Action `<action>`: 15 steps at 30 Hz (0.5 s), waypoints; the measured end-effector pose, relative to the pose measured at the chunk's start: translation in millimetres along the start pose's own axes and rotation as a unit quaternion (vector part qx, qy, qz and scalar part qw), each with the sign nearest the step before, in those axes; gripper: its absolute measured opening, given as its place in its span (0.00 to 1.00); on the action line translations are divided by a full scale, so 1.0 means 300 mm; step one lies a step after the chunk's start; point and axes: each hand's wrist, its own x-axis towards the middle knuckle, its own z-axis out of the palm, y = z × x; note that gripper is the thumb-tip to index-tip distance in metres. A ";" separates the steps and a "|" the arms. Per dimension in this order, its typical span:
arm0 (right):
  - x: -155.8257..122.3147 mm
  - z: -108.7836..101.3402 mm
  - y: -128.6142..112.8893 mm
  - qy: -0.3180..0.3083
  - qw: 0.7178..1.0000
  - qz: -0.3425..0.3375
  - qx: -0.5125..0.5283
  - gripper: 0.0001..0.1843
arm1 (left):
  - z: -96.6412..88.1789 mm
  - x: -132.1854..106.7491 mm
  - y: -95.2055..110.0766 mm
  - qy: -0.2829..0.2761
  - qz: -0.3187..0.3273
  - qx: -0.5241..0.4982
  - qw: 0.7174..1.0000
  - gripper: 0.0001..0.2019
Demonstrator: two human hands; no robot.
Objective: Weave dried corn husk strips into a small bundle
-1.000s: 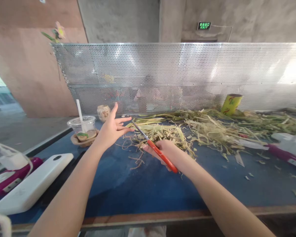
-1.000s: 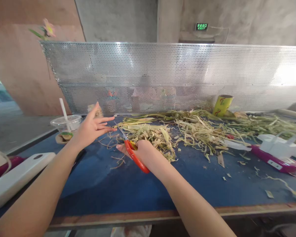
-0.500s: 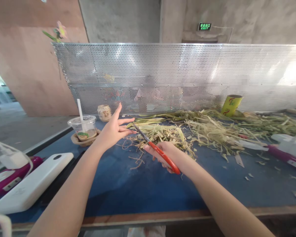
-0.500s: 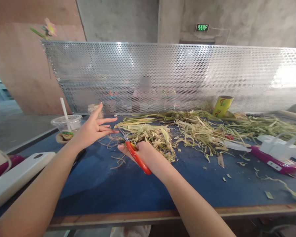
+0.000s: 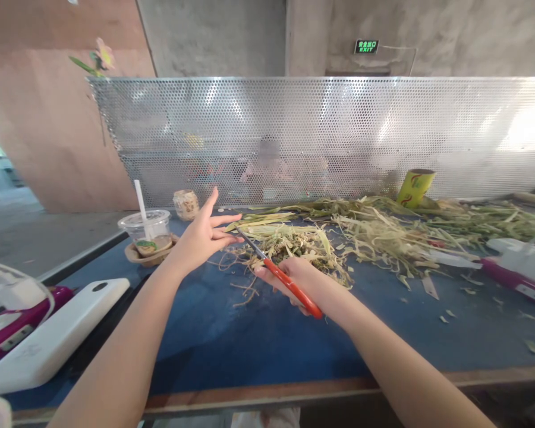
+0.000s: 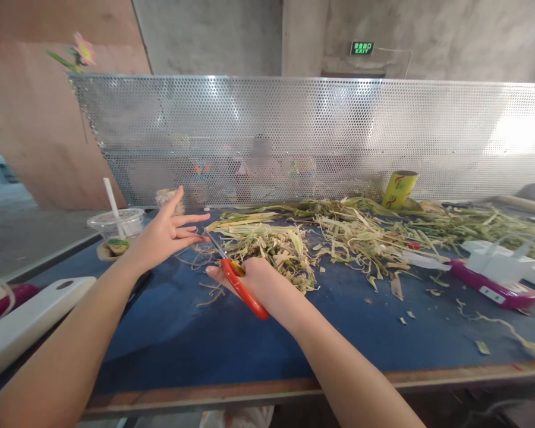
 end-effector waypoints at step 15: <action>0.003 0.007 -0.009 -0.005 0.999 0.020 -0.045 0.32 | -0.001 -0.006 0.013 -0.016 -0.014 -0.001 1.000 0.49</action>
